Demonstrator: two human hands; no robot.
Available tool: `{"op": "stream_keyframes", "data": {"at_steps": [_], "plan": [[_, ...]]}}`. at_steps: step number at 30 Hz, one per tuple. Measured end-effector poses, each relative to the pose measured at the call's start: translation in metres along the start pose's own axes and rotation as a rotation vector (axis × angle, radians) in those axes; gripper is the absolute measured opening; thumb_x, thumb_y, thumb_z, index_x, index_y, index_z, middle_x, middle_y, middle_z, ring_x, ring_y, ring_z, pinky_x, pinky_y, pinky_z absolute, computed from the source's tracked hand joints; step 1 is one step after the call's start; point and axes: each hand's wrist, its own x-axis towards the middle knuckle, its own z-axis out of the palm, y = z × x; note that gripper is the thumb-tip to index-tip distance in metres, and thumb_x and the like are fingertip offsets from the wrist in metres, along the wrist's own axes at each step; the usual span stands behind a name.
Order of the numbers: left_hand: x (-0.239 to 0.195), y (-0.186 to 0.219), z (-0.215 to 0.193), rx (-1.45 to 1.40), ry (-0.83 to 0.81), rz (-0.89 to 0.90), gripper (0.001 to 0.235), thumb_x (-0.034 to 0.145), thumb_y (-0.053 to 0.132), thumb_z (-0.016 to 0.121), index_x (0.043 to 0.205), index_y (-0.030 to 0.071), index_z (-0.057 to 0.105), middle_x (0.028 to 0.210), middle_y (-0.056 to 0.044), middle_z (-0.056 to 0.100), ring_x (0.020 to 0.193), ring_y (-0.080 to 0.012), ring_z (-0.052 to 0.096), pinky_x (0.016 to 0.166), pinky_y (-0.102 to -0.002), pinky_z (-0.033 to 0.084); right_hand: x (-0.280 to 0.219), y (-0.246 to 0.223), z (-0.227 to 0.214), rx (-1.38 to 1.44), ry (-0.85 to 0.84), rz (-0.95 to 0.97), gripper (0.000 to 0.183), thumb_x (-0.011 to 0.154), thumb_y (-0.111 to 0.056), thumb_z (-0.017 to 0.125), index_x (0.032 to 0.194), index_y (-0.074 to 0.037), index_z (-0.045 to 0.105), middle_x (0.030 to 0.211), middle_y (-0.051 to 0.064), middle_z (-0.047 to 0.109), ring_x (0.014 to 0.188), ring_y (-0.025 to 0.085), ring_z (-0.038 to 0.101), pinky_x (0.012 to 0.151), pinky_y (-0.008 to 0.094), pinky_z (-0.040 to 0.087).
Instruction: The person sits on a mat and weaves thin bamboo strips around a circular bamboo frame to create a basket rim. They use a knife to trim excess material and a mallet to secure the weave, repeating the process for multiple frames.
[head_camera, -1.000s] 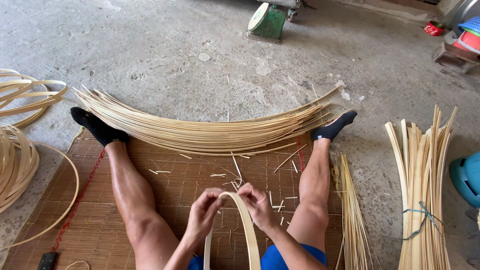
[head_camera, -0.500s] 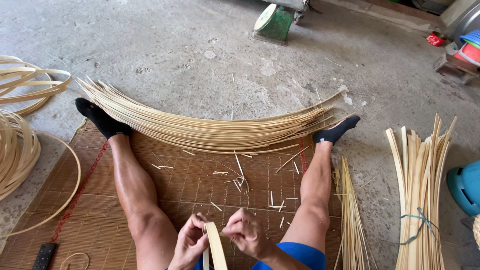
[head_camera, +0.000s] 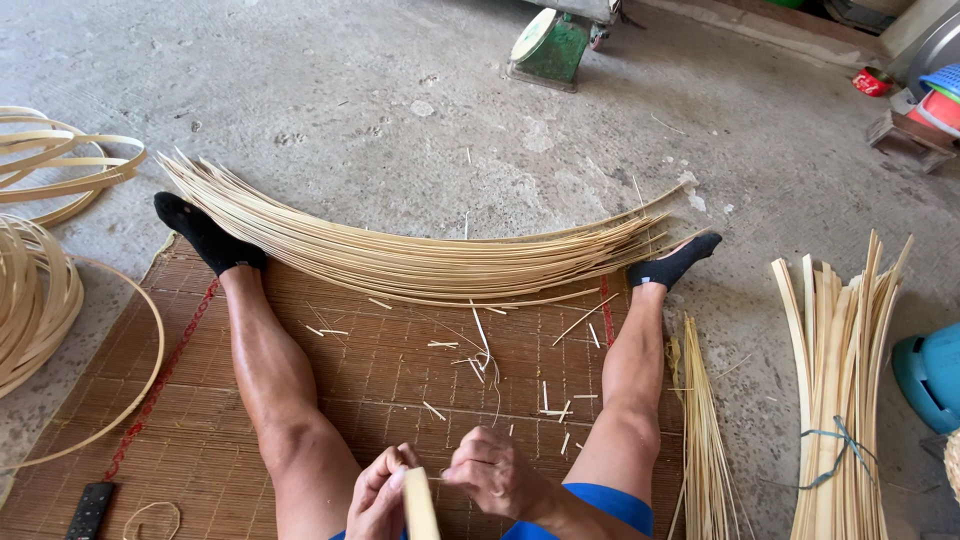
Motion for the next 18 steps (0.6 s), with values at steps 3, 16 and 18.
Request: {"op": "stream_keyframes", "data": {"at_steps": [3,16,18], "plan": [[0.002,0.001,0.008,-0.042,-0.111,0.074,0.018,0.104,0.012,0.062,0.09,0.005,0.053,0.096,-0.01,0.054,0.087,-0.017,0.053,0.08,-0.032,0.046,-0.016,0.011,0.002,0.095,0.047,0.074,0.018,0.092,-0.006,0.082,0.089,-0.011,0.065,0.09,0.0,0.064,0.087,0.015,0.063,0.072,0.031,0.055],[0.112,0.062,0.041,1.236,0.177,0.052,0.011,0.095,0.016,0.066,0.098,0.006,0.07,0.087,-0.002,0.077,0.07,-0.0089,0.072,0.057,-0.028,0.063,-0.196,0.043,-0.133,-0.327,0.753,1.238,0.027,0.104,-0.021,0.053,0.123,-0.009,0.067,0.102,0.009,0.078,0.095,0.02,0.075,0.08,0.031,0.063],[0.123,0.068,0.04,1.057,0.214,0.106,0.011,0.097,0.013,0.064,0.1,0.004,0.069,0.085,-0.007,0.075,0.07,-0.0134,0.067,0.059,-0.032,0.06,-0.208,0.065,-0.155,-0.132,0.858,1.468,0.028,0.104,-0.022,0.053,0.125,-0.009,0.066,0.1,0.009,0.076,0.092,0.02,0.074,0.078,0.031,0.062]]}}
